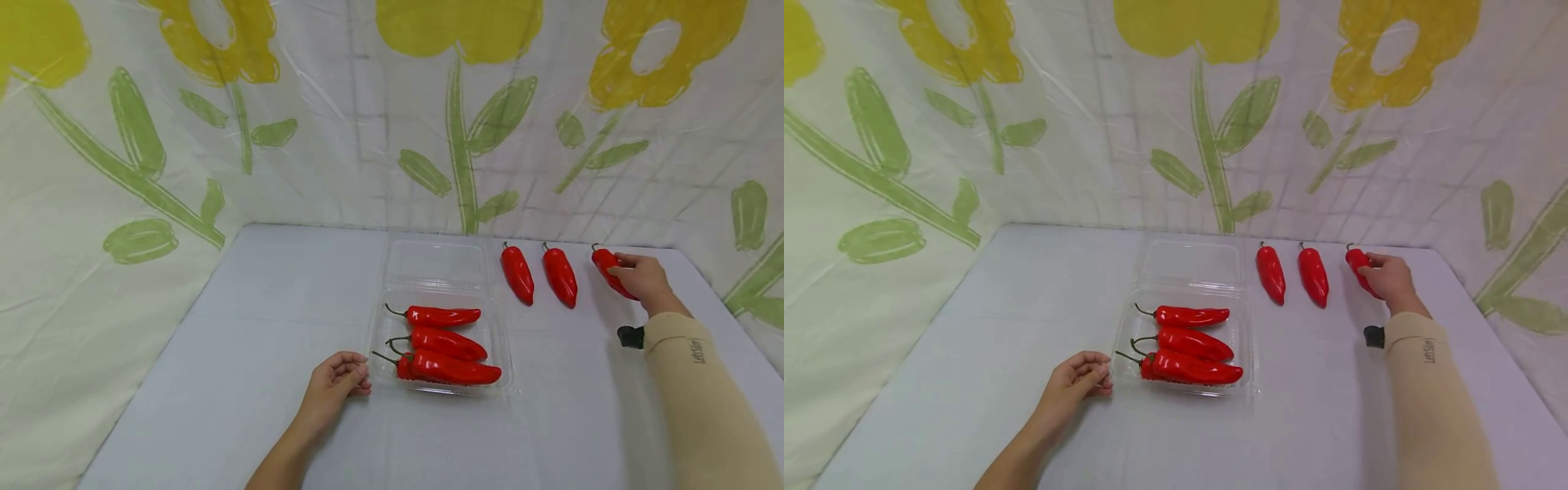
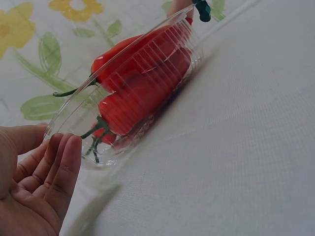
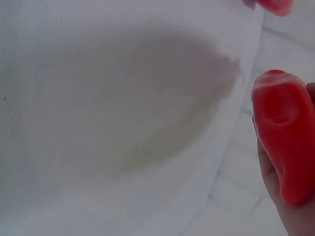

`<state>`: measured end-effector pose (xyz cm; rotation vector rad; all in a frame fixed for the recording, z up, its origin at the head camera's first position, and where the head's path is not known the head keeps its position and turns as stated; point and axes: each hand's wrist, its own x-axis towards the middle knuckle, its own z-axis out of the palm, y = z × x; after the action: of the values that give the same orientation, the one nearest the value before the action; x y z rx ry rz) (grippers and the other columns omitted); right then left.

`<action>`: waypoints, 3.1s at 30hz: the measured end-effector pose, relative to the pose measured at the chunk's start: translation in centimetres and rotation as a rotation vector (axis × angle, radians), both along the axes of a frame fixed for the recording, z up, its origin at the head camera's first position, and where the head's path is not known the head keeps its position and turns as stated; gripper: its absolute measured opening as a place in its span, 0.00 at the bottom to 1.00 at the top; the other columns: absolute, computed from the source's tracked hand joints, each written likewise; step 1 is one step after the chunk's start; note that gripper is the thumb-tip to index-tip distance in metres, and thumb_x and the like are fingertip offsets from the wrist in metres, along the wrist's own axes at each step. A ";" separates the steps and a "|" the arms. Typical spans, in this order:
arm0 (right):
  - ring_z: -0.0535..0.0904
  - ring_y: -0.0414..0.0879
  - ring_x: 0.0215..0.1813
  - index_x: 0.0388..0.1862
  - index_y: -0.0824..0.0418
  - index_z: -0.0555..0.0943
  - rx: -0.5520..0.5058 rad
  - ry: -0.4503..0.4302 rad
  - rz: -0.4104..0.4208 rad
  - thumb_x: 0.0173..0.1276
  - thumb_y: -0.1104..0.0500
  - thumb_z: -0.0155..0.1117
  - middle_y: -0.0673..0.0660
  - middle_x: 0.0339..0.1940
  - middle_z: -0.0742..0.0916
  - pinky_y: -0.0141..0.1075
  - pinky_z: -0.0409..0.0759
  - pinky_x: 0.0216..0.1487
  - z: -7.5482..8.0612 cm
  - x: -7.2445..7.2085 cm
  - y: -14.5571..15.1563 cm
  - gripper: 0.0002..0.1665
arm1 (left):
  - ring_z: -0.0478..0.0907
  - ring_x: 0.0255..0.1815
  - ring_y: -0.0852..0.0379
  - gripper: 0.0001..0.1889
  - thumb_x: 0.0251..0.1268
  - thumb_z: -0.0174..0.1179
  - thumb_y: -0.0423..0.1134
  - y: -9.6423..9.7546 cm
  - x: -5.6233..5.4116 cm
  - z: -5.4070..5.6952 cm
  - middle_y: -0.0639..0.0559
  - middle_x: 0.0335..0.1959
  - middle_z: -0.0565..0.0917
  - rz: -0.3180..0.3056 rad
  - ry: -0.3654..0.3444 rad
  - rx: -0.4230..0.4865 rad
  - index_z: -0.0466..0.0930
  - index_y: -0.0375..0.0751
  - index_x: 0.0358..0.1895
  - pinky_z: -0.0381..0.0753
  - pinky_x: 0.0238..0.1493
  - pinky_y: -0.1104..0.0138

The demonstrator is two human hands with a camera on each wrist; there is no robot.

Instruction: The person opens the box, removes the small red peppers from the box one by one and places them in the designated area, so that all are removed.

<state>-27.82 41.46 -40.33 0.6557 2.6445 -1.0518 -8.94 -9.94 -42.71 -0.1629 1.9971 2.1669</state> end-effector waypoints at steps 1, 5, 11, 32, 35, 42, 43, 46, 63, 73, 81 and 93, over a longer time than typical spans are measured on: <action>0.53 0.70 0.66 0.73 0.63 0.48 -0.004 -0.001 0.009 0.73 0.52 0.45 0.75 0.70 0.55 0.58 0.72 0.60 0.2 0.2 -0.2 0.36 | 0.79 0.27 0.62 0.15 0.62 0.56 0.28 0.0 0.0 0.0 0.52 0.27 0.77 0.001 0.001 -0.001 0.68 0.19 0.47 0.85 0.33 0.69; 0.53 0.70 0.65 0.73 0.63 0.47 -0.004 -0.002 0.042 0.72 0.55 0.45 0.76 0.70 0.55 0.59 0.67 0.65 0.4 0.7 -0.8 0.35 | 0.79 0.27 0.62 0.14 0.62 0.56 0.27 0.1 0.0 0.0 0.52 0.26 0.77 0.008 0.001 -0.003 0.68 0.19 0.47 0.85 0.33 0.70; 0.54 0.70 0.64 0.73 0.64 0.47 0.015 -0.006 0.053 0.72 0.57 0.47 0.78 0.68 0.55 0.59 0.67 0.64 0.0 0.7 -0.9 0.35 | 0.79 0.27 0.62 0.14 0.62 0.55 0.27 0.1 0.0 -0.1 0.53 0.26 0.77 0.003 -0.001 -0.007 0.68 0.19 0.47 0.85 0.32 0.70; 0.52 0.71 0.68 0.73 0.60 0.43 0.011 -0.032 0.052 0.71 0.60 0.47 0.76 0.70 0.54 0.60 0.63 0.67 -1.1 0.3 -1.1 0.37 | 0.79 0.27 0.62 0.17 0.62 0.57 0.28 0.0 0.1 0.2 0.50 0.28 0.77 -0.011 0.000 -0.002 0.67 0.17 0.48 0.85 0.33 0.70; 0.52 0.70 0.68 0.73 0.60 0.44 0.016 -0.027 0.042 0.72 0.59 0.47 0.75 0.70 0.55 0.59 0.64 0.67 -1.0 0.3 -1.2 0.36 | 0.79 0.27 0.62 0.16 0.62 0.56 0.27 0.1 0.1 0.2 0.51 0.28 0.77 -0.007 -0.007 -0.004 0.67 0.18 0.48 0.85 0.33 0.70; 0.52 0.70 0.69 0.73 0.59 0.44 0.018 -0.015 0.016 0.72 0.59 0.46 0.74 0.71 0.56 0.59 0.63 0.67 -0.7 0.5 -1.5 0.36 | 0.79 0.27 0.62 0.17 0.62 0.57 0.28 0.0 0.1 0.2 0.52 0.27 0.77 -0.015 0.012 0.001 0.67 0.17 0.48 0.85 0.33 0.70; 0.52 0.70 0.69 0.73 0.59 0.44 0.016 -0.018 0.014 0.72 0.58 0.46 0.74 0.71 0.56 0.59 0.63 0.67 -0.7 0.5 -1.4 0.36 | 0.79 0.27 0.62 0.17 0.62 0.57 0.28 0.0 0.1 0.2 0.52 0.27 0.77 -0.015 0.013 0.002 0.67 0.17 0.48 0.85 0.33 0.70; 0.52 0.70 0.69 0.74 0.59 0.43 -0.001 -0.027 0.013 0.73 0.57 0.44 0.75 0.70 0.55 0.58 0.63 0.67 -0.8 0.5 -1.2 0.36 | 0.79 0.27 0.63 0.17 0.62 0.56 0.29 0.0 0.1 0.1 0.53 0.27 0.77 -0.018 0.016 -0.004 0.67 0.17 0.48 0.85 0.34 0.70; 0.50 0.69 0.70 0.73 0.57 0.37 -0.060 -0.070 -0.001 0.76 0.54 0.37 0.76 0.71 0.52 0.57 0.63 0.68 -1.4 0.4 -0.5 0.34 | 0.79 0.27 0.62 0.17 0.63 0.56 0.29 0.0 0.1 0.3 0.52 0.27 0.77 -0.023 0.013 0.007 0.67 0.18 0.49 0.85 0.35 0.69; 0.58 0.67 0.67 0.73 0.57 0.42 -0.020 -0.027 0.021 0.75 0.57 0.36 0.77 0.68 0.58 0.55 0.67 0.66 -1.3 0.8 -0.4 0.32 | 0.79 0.27 0.62 0.16 0.62 0.57 0.29 0.1 0.1 0.4 0.53 0.26 0.77 -0.027 0.010 -0.018 0.67 0.18 0.48 0.85 0.34 0.69; 0.57 0.67 0.65 0.73 0.57 0.42 -0.008 -0.045 0.014 0.75 0.58 0.36 0.77 0.69 0.57 0.55 0.66 0.67 -1.3 0.7 -0.3 0.32 | 0.79 0.27 0.62 0.16 0.62 0.56 0.28 0.0 0.1 0.1 0.53 0.27 0.77 -0.029 0.009 -0.013 0.68 0.18 0.48 0.85 0.33 0.69; 0.56 0.70 0.68 0.73 0.57 0.33 0.019 -0.020 -0.005 0.74 0.51 0.37 0.77 0.69 0.58 0.61 0.63 0.66 -0.6 1.3 0.1 0.37 | 0.79 0.27 0.62 0.15 0.62 0.56 0.28 0.0 0.1 0.0 0.52 0.27 0.77 -0.017 0.008 -0.015 0.68 0.18 0.48 0.85 0.33 0.69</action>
<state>-26.50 41.56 -40.91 0.6737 2.6400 -1.0177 -8.85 -9.91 -42.68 -0.1395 2.0122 2.1465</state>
